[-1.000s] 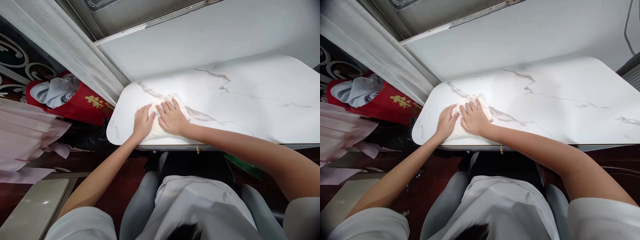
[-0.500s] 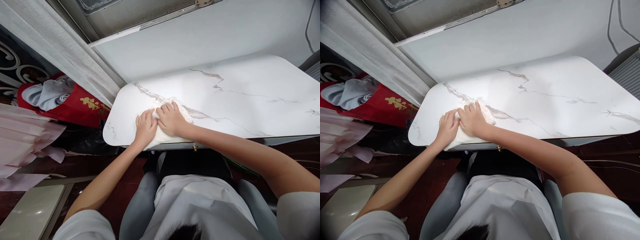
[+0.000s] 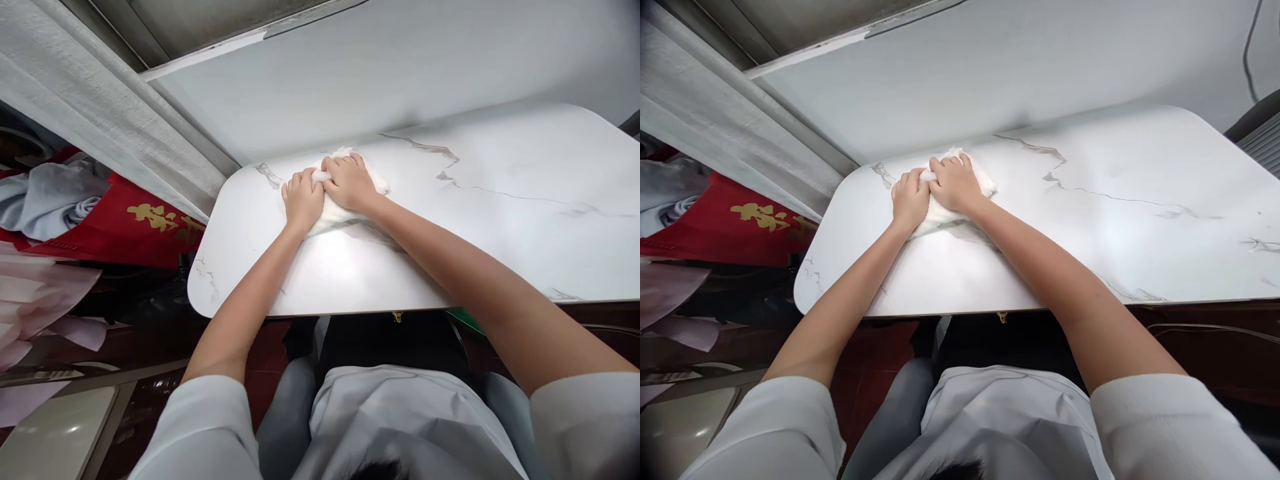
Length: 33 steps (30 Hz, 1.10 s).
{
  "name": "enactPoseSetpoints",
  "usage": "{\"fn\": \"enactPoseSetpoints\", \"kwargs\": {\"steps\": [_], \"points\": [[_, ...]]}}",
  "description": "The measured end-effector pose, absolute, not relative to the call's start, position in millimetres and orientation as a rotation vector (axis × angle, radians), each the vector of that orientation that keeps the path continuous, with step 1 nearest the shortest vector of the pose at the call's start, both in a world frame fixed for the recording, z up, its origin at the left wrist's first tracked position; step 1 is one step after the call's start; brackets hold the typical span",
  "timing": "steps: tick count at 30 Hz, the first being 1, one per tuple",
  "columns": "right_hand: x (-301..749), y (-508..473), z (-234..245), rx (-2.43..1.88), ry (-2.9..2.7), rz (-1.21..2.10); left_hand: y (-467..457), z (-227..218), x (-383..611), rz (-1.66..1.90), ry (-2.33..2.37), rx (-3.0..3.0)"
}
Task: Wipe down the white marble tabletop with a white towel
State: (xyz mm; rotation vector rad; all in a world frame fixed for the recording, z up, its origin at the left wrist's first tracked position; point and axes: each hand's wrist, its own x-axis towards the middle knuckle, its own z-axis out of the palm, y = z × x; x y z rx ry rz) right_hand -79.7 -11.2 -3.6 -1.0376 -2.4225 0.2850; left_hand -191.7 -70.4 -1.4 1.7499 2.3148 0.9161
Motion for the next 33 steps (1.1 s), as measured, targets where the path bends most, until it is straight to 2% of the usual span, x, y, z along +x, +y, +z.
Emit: {"fn": "enactPoseSetpoints", "kwargs": {"steps": [18,33], "points": [[-97.3,82.9,-10.3,-1.197,-2.274,0.136,49.4,-18.4,-227.9,1.166,2.080,1.845],[-92.8,75.5,-7.6,-1.218,-2.329,0.079,41.7,-18.5,-220.3,1.134,2.125,1.830]]}}
